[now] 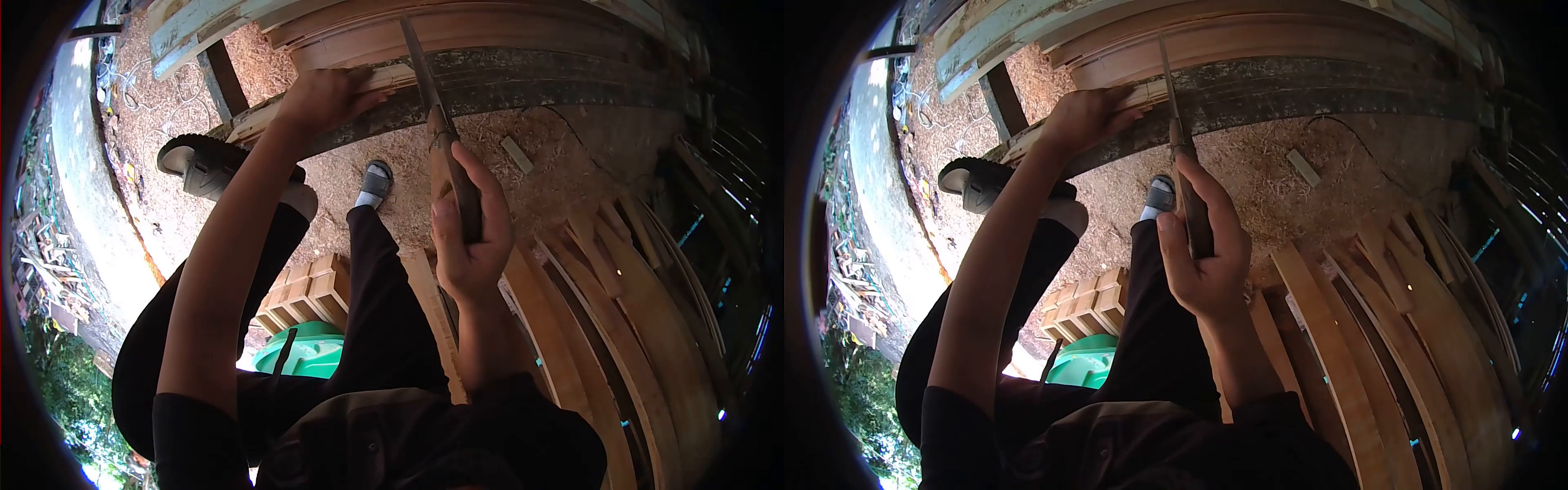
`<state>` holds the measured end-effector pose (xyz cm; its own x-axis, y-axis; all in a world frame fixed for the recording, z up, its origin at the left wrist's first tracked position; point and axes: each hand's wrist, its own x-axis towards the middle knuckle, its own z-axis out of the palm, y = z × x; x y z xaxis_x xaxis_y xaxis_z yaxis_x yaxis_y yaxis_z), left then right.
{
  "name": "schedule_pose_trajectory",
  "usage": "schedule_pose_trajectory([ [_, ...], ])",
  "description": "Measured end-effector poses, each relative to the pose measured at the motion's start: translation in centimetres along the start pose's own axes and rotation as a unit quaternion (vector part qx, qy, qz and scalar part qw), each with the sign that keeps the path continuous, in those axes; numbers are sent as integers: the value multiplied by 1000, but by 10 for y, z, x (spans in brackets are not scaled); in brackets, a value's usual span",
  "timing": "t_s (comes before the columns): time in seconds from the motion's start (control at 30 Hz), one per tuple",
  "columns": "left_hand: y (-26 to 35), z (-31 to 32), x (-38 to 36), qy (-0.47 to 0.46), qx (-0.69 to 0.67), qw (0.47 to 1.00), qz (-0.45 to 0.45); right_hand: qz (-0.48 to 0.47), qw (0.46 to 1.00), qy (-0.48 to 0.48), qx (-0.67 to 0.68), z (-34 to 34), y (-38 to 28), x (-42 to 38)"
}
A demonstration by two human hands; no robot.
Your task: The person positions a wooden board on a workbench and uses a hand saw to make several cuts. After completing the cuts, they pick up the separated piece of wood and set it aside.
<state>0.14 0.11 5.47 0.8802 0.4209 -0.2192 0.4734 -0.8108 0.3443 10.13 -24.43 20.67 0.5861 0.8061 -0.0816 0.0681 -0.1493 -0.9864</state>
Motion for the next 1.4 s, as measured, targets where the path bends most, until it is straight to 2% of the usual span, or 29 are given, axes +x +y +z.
schedule_pose_trajectory([
  [0.1, 2, -3, -1, 12, -7, 1000, -2, -6, 1000, -2, 0, 1, -6, -1],
  [0.13, 4, -6, 0, 11, -7, 1000, -2, 19, 1000, -11, 6, 1, -11, 0],
  [0.2, 6, -10, 1, -69, -4, 997, -34, 45, 999, -19, 12, 3, -12, 1],
  [0.23, 6, -2, -3, -70, -4, 997, -34, 24, 999, -23, 6, 5, -10, 2],
  [0.3, 8, 16, -16, 95, -18, 994, 50, 4, 1000, -29, 0, 7, -5, 5],
  [0.43, 10, 32, -16, 88, -10, 995, 38, 5, 1000, -24, -15, 6, 1, 6],
  [0.5, 9, 38, -11, 160, 21, 986, 42, 20, 1000, -20, -11, 5, 8, 6],
  [0.57, 4, 43, -6, 168, 27, 984, 42, -16, 999, -3, -30, 4, 21, 5],
  [0.67, 6, 49, -5, 186, 31, 981, 44, 14, 998, -11, -55, 1, 32, 2],
  [0.8, 7, 56, -8, 212, 32, 976, 46, 6, 998, 1, -57, 0, 63, -1],
  [0.87, 9, 58, -6, 217, 25, 974, 52, -69, 992, 15, -101, -1, 81, 0],
  [0.9, 10, 57, -4, 226, 16, 972, 54, -65, 993, 20, -99, -1, 94, 1],
  [0.97, 14, 51, 1, 235, 16, 970, 52, -149, 978, 46, -138, -1, 117, 1],
  [1.0, 15, 53, 2, 247, 14, 968, 46, -143, 979, 52, -136, -1, 119, -3],
  [1.03, 13, 57, 4, 240, 16, 969, 50, -66, 991, 47, -104, 0, 119, -7],
  [1.07, 9, 61, 10, 219, -14, 976, 3, 11, 997, 41, -70, 0, 120, -11],
  [1.1, 4, 67, 17, 197, -43, 978, -44, 15, 997, 46, -65, 0, 126, -14],
  [1.13, 4, 69, 26, 251, -31, 967, -45, 3, 997, 42, -69, 0, 135, -16],
  [1.17, 2, 70, 33, 246, -28, 968, -41, -8, 996, 40, -74, 0, 144, -18],
  [1.27, 3, 70, 56, 277, -17, 949, -149, -43, 998, 36, -29, 3, 169, -23],
  [1.3, 1, 77, 61, 272, -15, 952, -142, -39, 998, 44, -27, 5, 178, -26],
  [1.37, -3, 91, 67, 265, 30, 939, -216, -62, 996, 14, -65, 8, 195, -33],
  [1.4, -3, 93, 68, 238, 82, 941, -226, -53, 997, 14, -53, 10, 194, -35],
])
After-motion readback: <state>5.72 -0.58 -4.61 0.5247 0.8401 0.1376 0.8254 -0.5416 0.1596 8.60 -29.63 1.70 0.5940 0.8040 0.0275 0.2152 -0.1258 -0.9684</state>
